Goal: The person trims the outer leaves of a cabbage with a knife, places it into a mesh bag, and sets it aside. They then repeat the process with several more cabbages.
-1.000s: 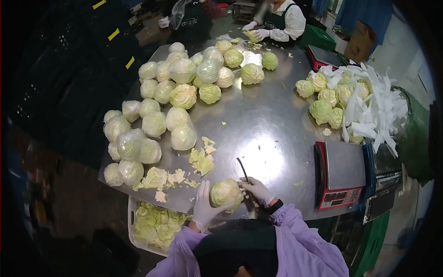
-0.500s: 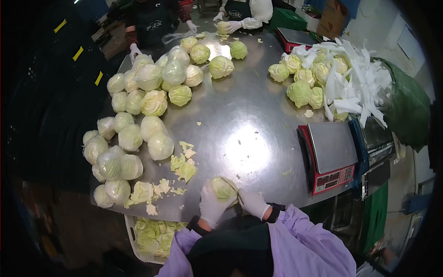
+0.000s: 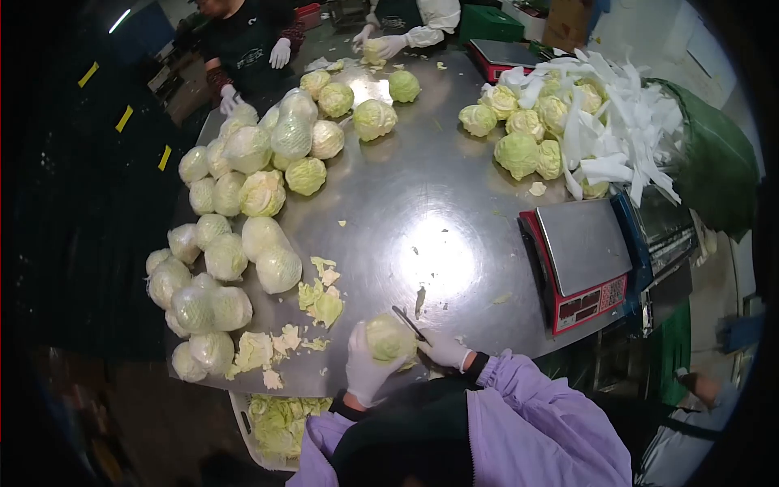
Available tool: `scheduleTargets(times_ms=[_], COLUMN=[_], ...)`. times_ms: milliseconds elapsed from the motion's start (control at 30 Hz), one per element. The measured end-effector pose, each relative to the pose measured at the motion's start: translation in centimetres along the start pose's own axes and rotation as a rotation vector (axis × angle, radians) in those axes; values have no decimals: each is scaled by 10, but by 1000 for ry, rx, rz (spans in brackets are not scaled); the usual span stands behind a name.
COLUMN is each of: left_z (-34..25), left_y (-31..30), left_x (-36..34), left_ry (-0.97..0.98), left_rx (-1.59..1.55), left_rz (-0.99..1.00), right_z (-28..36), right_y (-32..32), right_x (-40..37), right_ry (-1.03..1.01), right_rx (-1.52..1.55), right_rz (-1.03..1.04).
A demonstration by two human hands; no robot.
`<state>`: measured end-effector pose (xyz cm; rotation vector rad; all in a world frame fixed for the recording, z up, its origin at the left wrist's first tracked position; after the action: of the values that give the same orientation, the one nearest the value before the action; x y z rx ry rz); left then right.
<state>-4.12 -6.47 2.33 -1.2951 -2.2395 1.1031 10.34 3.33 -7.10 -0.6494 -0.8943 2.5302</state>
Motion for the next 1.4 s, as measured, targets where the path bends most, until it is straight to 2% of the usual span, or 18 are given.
scheduleTargets(times_ms=[67, 100, 133, 200, 233, 267, 367, 433, 533, 800, 900, 967, 1000, 1067, 1167, 1200, 1267, 1400], left_z=[26, 24, 25, 33, 37, 38, 26, 11, -6, -13, -3, 5, 18, 42, 43, 46, 34, 13], left_y=[-2, -7, -12, -12, -15, -13, -10, -8, -10, -9, -8, -10, -9, -12, -12, -11, -12, -16], left_x=[-12, -18, -24, -26, -26, -26, -20, -21, -19, -16, -24, -31, -35, -40, -51, -52, -53, -51], left_ry=[118, 166, 150, -91, -66, -80, -58, -68, -60, -52, -1, 212, 218, 207, 37, -45, -60, 6], left_rx=[-235, -259, -249, -944, -492, -494, -336, -273, -161, -78, -57, -176, -174, -294, -349, -370, -306, -131], left_rz=[-28, 21, 20, 120, 52, 39, -63, -88, -105, -61, -39, -29, -32, -40, -125, -165, -200, -222], right_z=[24, 41, 43, 50, 54, 43, 86, 107, 91, 56, 47, 18, 10, 26, 53, 66, 83, 77], right_y=[-4, -12, -4, -21, -23, -14, -60, -69, -50, -60, -70, -55, -50, -54, -54, -57, -52, -44], right_x=[-14, -21, -22, -6, 1, 2, -7, -15, -4, 31, 46, 68, 75, 72, 46, 33, 11, -2], right_ry=[276, 430, 428, 49, -173, -181, -309, -242, -127, -26, -62, -40, -23, -38, -95, -97, 16, 4], right_rx=[705, 814, 821, 604, 399, 399, 269, 38, -50, -63, -168, -215, -263, -269, 311, 310, 229, 267], right_rz=[188, 265, 283, -86, -257, -239, -300, -184, -194, -66, -99, -135, -159, -166, -191, -180, 7, -28])
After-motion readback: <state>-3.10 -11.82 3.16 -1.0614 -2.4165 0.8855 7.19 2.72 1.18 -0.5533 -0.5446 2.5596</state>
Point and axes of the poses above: each hand's wrist, its own x-axis towards the middle knuckle, its own y-axis out of the palm, z = x × y, the point moved 7 cm from there along x, towards the middle knuckle, and after that the axes turned 4 degrees about -y, right-handed, at the moved point
